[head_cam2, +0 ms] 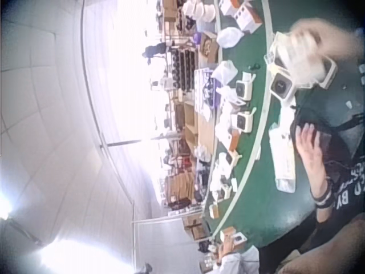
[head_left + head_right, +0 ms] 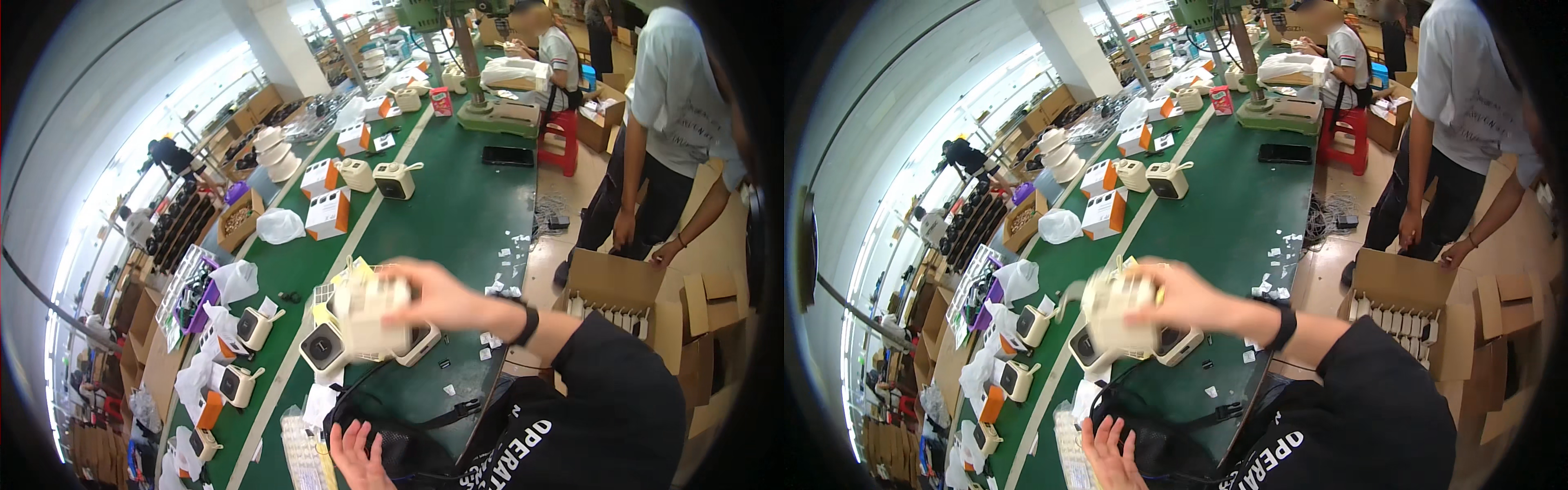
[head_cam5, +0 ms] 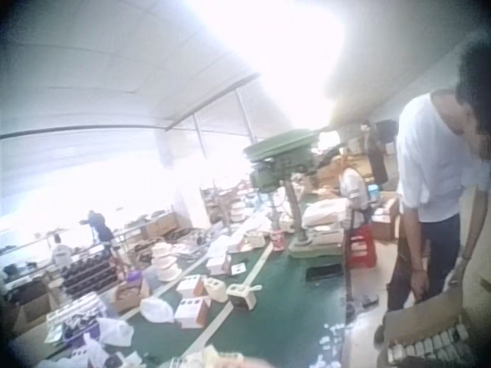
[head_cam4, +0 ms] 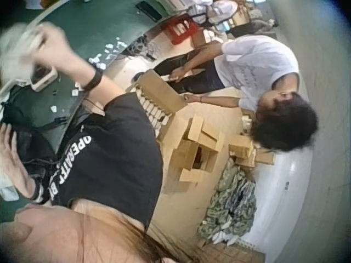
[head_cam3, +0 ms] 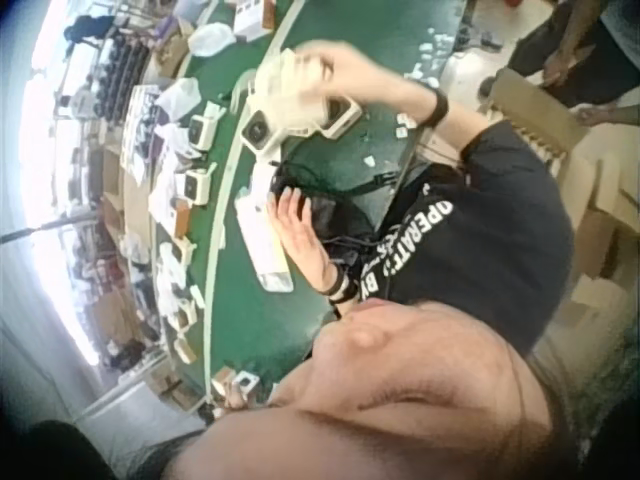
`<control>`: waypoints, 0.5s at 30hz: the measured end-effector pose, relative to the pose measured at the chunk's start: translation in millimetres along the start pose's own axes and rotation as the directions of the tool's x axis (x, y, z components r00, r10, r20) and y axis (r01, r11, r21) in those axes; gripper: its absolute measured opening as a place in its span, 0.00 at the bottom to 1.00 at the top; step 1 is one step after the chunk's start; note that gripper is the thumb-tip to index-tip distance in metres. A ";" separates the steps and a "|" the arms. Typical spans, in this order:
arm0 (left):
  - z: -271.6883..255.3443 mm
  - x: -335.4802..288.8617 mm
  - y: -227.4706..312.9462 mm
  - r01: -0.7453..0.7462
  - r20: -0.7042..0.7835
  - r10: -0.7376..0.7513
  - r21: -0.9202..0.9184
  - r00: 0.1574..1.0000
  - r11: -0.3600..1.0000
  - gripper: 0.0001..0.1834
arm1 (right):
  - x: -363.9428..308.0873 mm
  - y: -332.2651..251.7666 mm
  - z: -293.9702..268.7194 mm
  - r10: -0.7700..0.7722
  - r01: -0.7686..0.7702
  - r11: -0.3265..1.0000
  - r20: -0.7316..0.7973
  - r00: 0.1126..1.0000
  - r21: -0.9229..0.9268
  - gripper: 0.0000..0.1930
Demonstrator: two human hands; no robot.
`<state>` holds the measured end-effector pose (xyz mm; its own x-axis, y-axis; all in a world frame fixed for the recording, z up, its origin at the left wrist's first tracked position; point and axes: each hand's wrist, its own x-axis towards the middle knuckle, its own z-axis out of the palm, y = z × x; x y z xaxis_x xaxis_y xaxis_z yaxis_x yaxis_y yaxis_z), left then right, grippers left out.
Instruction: Inspecting and assembling components for portable radios on a factory production line.
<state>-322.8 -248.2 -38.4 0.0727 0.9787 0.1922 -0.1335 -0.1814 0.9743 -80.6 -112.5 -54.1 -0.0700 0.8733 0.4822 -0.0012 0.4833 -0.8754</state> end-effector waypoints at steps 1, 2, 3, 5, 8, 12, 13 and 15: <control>-5.1 -3.9 4.4 0.017 -0.005 -0.018 -0.037 1.000 0.999 0.33 | 16.5 19.8 -19.6 -0.024 0.008 0.994 -0.152 0.988 -0.108 0.27; -9.7 -4.8 6.2 0.018 -0.001 -0.018 -0.042 1.000 0.999 0.33 | 32.1 39.7 -39.3 -0.021 -0.049 0.972 -0.293 0.956 -0.230 0.27; -15.7 -6.8 8.0 0.012 -0.028 -0.014 -0.078 0.999 0.997 0.33 | 52.0 60.2 -58.4 -0.019 -0.186 0.873 -0.412 0.911 -0.450 0.28; -24.6 -9.3 8.7 -0.003 -0.065 -0.005 -0.111 0.998 0.994 0.33 | 72.8 98.3 -95.2 -0.087 -0.387 0.590 -0.532 0.842 -0.708 0.30; -36.0 -14.6 5.3 -0.012 -0.097 -0.001 -0.130 0.995 0.991 0.31 | 83.3 136.5 -133.5 -0.107 -0.465 0.529 -0.599 0.793 -0.710 0.33; -52.5 -19.9 0.3 0.017 -0.200 -0.048 -0.152 0.979 0.988 0.29 | 100.0 140.8 -114.0 -0.319 -0.442 0.220 -0.493 0.810 -0.869 0.41; -56.4 -20.9 -0.7 0.013 -0.225 -0.045 -0.143 0.973 0.990 0.29 | 107.4 135.1 -97.7 -0.419 -0.347 0.216 -0.408 0.811 -0.913 0.40; -62.0 -19.0 -4.5 0.014 -0.210 -0.059 -0.211 0.976 0.977 0.30 | 131.5 121.0 -56.0 -0.342 -0.046 0.449 -0.219 0.914 -0.892 0.38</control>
<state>-384.9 -260.0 -53.8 -0.1290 0.9860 0.1053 -0.3379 -0.1435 0.9302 -34.0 64.2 -94.8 0.1554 0.6459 0.7474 0.8928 0.2321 -0.3862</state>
